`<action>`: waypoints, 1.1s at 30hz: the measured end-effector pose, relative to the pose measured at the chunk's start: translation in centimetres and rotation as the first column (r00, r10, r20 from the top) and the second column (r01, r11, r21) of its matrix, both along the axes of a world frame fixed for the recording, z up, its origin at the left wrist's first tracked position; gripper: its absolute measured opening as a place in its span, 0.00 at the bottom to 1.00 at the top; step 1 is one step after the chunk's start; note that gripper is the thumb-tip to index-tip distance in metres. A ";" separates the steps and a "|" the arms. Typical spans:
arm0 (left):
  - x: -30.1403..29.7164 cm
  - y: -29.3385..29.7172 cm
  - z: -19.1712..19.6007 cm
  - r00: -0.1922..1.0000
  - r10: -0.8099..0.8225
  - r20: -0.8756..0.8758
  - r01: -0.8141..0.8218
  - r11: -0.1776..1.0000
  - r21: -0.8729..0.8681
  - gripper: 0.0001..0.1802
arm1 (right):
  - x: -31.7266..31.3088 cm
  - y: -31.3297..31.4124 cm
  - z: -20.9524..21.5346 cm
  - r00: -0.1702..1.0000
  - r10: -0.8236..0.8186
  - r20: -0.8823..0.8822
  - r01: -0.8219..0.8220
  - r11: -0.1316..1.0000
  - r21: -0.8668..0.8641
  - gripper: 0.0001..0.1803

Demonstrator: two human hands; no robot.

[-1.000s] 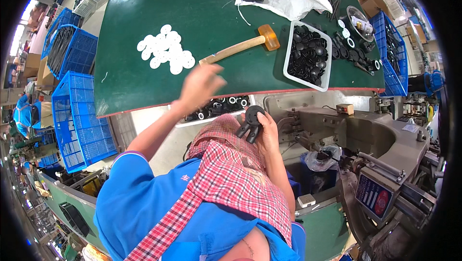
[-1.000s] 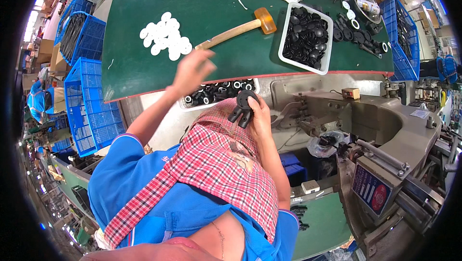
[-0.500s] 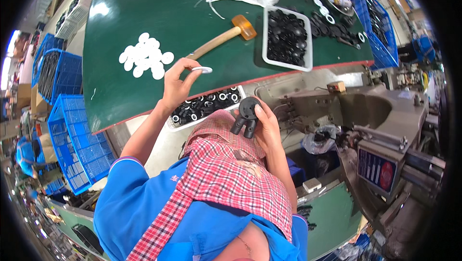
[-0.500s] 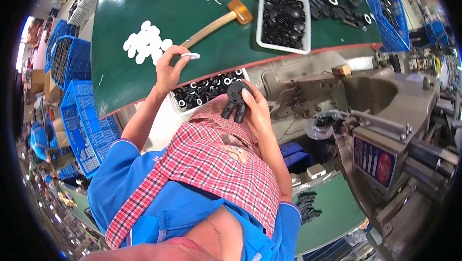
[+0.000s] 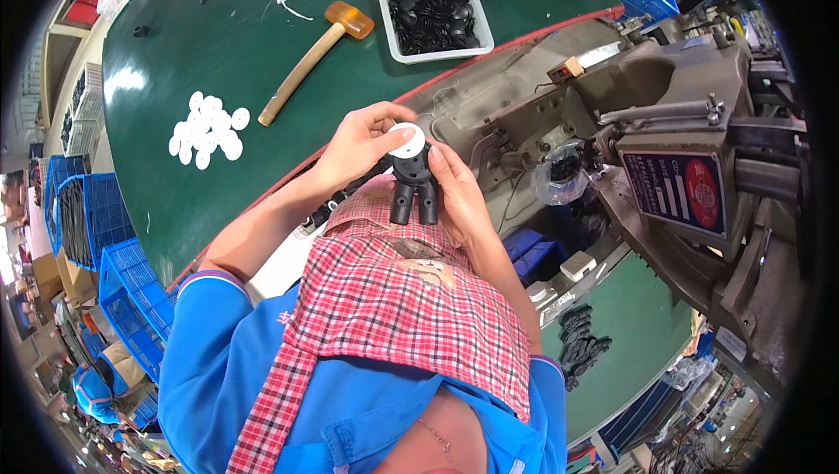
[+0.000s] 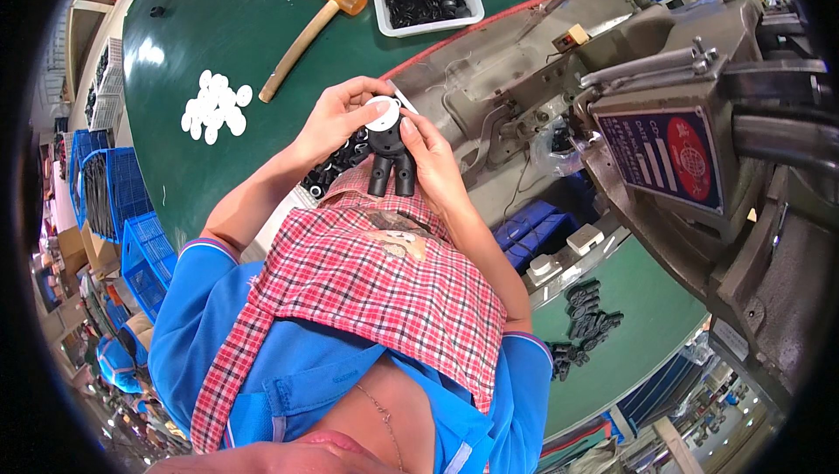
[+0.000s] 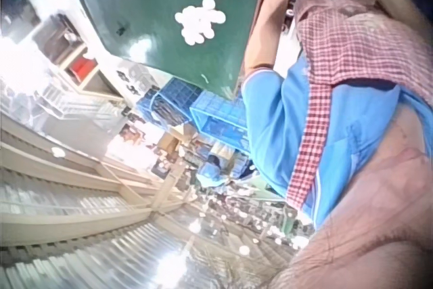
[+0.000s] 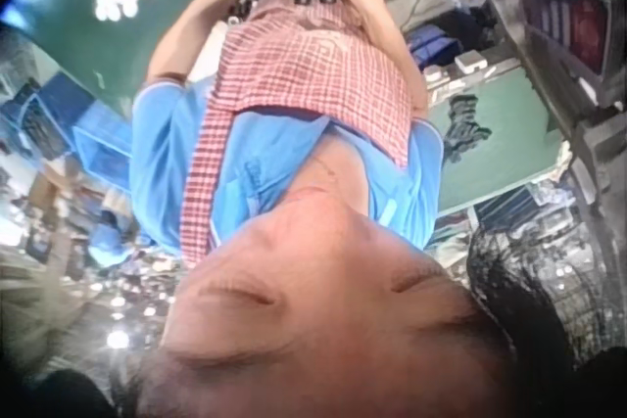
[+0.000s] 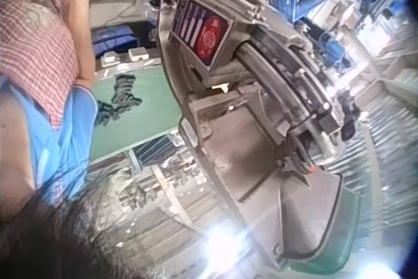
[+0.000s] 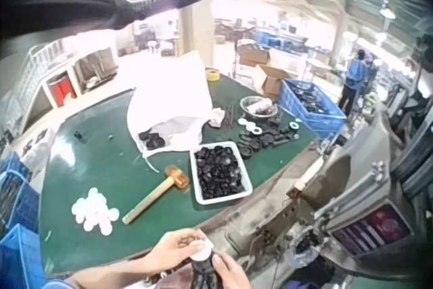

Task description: The person assembles small black plastic components with white circular inserts at a workbench. They repeatedly pick up black parts, place white inserts into them, use a rubber mallet to tap the inserts into place, and then place the assembled units into a white tray. The person also handles a large white bag, pouring additional black parts onto the table.

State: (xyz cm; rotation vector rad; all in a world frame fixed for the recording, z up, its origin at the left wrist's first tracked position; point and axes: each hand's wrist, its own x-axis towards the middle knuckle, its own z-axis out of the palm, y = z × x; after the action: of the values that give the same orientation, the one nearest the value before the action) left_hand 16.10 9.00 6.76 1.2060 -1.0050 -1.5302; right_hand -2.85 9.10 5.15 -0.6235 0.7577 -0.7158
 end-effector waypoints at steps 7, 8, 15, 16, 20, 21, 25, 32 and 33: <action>-0.6 -0.3 -0.4 0.966 -0.061 0.252 0.048 0.997 0.060 0.12 | -0.7 0.3 0.0 0.996 0.031 0.078 -0.036 0.997 0.063 0.28; -0.8 -0.1 -0.6 0.974 -0.037 0.225 0.019 0.997 0.081 0.11 | -0.6 0.3 0.1 0.997 0.031 0.077 -0.036 0.997 0.071 0.28; -2.3 1.0 -1.1 0.982 0.122 0.145 -0.126 0.992 0.018 0.10 | -0.4 0.1 0.1 0.990 0.051 0.131 -0.068 0.989 0.128 0.27; -2.6 1.2 -1.2 0.979 0.144 0.147 -0.148 0.989 0.020 0.10 | -0.3 0.1 0.1 0.991 0.047 0.127 -0.062 0.991 0.119 0.28; -2.8 1.4 -1.1 0.975 0.173 0.139 -0.175 0.985 -0.002 0.10 | -0.2 0.0 0.5 0.990 0.048 0.130 -0.063 0.991 0.115 0.28; -2.8 1.5 -1.1 0.977 0.166 0.136 -0.166 0.986 -0.008 0.09 | -0.3 -0.1 0.5 0.989 0.053 0.135 -0.070 0.990 0.122 0.28; -2.6 1.5 -1.5 0.984 0.146 0.101 -0.139 0.988 -0.074 0.08 | -0.6 -0.3 0.0 0.981 0.090 0.169 -0.114 0.985 0.133 0.28; -2.5 1.7 0.0 0.940 0.102 0.325 -0.059 0.988 -0.140 0.05 | -1.1 -0.7 1.2 0.969 0.147 0.199 -0.174 0.977 0.124 0.29; -2.8 1.9 0.3 0.924 0.138 0.356 -0.063 0.975 -0.213 0.06 | -1.2 -0.7 1.4 0.971 0.143 0.190 -0.168 0.978 0.123 0.29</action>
State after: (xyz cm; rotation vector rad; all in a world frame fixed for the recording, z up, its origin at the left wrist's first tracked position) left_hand 13.32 10.92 7.05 1.4080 -1.2858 -1.1129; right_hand -4.04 8.36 6.52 -0.4787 0.5786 -0.5613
